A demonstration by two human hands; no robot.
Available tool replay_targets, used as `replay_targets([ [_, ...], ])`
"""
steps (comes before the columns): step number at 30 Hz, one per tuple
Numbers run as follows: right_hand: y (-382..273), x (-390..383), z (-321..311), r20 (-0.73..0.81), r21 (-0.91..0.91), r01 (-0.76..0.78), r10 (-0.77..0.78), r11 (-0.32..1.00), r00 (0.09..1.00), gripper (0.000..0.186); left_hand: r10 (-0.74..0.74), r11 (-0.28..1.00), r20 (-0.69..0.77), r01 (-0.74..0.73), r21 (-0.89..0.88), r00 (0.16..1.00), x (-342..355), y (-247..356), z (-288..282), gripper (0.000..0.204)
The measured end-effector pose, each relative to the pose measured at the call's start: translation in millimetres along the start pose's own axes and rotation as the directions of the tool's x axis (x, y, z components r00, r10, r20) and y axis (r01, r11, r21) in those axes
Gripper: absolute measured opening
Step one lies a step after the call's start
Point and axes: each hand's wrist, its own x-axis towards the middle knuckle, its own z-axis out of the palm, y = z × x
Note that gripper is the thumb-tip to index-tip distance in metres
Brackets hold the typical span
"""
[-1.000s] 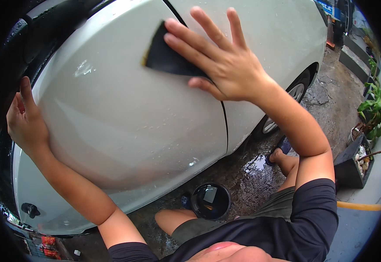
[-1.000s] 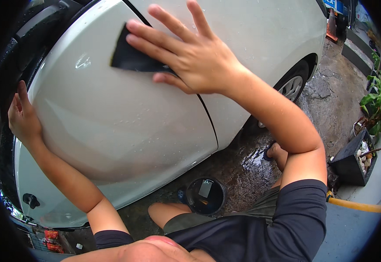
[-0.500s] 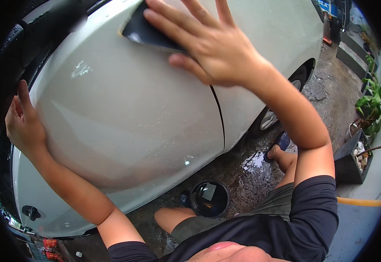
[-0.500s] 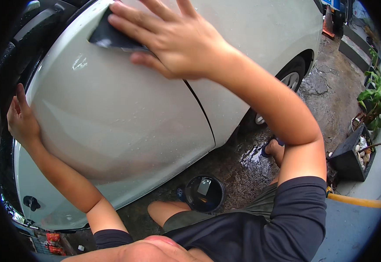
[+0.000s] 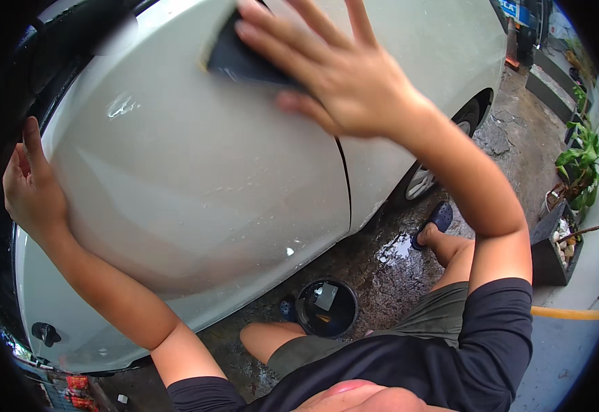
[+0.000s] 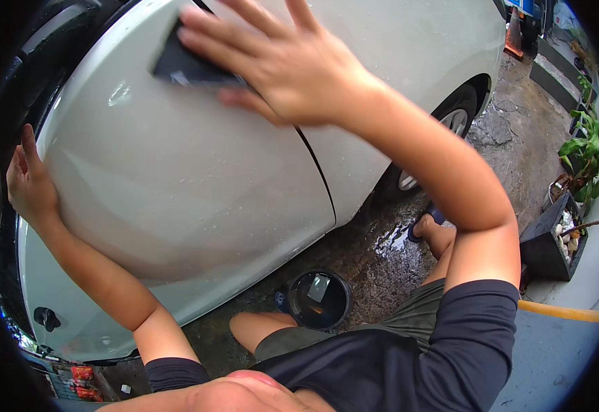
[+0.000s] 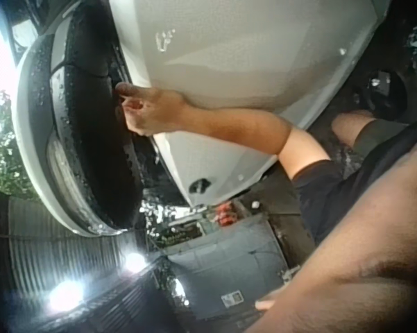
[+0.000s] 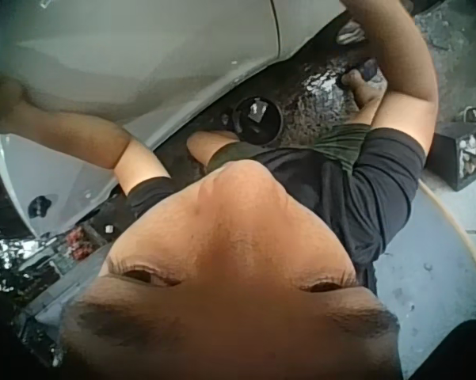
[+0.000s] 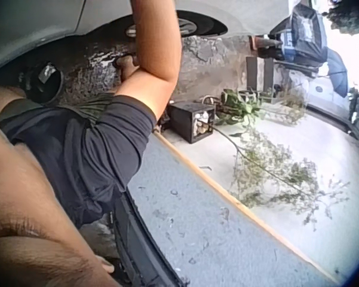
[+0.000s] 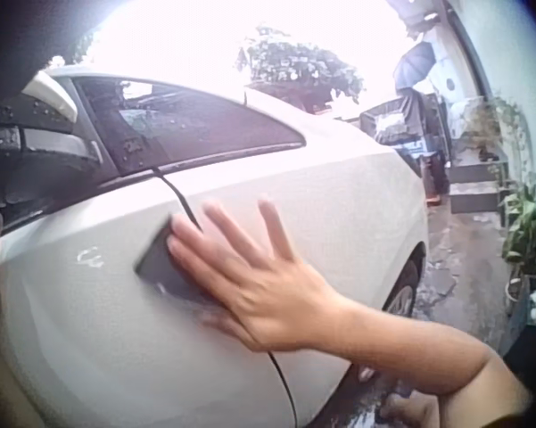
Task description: The person wets a car door panel with water from a bucket and sands the surface using sandpaper.
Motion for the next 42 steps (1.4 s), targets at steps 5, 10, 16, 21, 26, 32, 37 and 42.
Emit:
replay_targets([
  [5, -9, 2, -9, 0.029, -0.010, 0.004, -0.004, 1.000, 1.000, 0.079, -0.003, 1.000, -0.036, 0.002, -0.025, 0.999, 0, 2, -6, 0.095],
  [10, -55, -160, 57, 0.200, 0.147, -0.111, 0.080, 0.983, 0.977, 0.095, 0.240, 0.970, -0.093, -0.243, -0.015, 0.966, -21, 29, -13, 0.054],
  [16, -8, -23, 18, 0.002, 0.002, -0.078, 0.078, 0.997, 0.997, 0.083, 0.631, 0.527, -0.434, -0.766, -0.367, 0.643, -72, 114, -28, 0.029],
  [21, -9, 10, -1, -0.020, 0.028, -0.023, 0.023, 0.999, 1.000, 0.075, 0.756, 0.508, -0.330, -0.825, -0.248, 0.565, -48, 130, -43, 0.033],
  [26, -80, -136, 22, 0.238, 0.340, -0.228, 0.151, 0.913, 0.960, 0.090, 0.808, 0.554, 0.336, -0.819, -0.152, 0.484, -69, 179, -44, 0.097],
  [32, -191, -249, 9, 0.527, 0.777, -0.614, 0.389, 0.138, 0.755, 0.078, 0.807, 0.579, 0.107, -0.745, -0.330, 0.580, -132, 199, -12, 0.075],
  [37, -185, -247, -4, 0.589, 0.803, -0.531, 0.488, -0.270, 0.644, 0.076, 0.874, 0.486, 0.202, -0.806, -0.338, 0.442, -191, 197, -14, 0.078],
  [42, -126, -204, 4, 0.195, 0.835, -0.440, 0.571, 0.329, 0.797, 0.084, 0.947, 0.301, 0.210, -0.900, -0.315, 0.243, -205, 178, -12, 0.079],
])
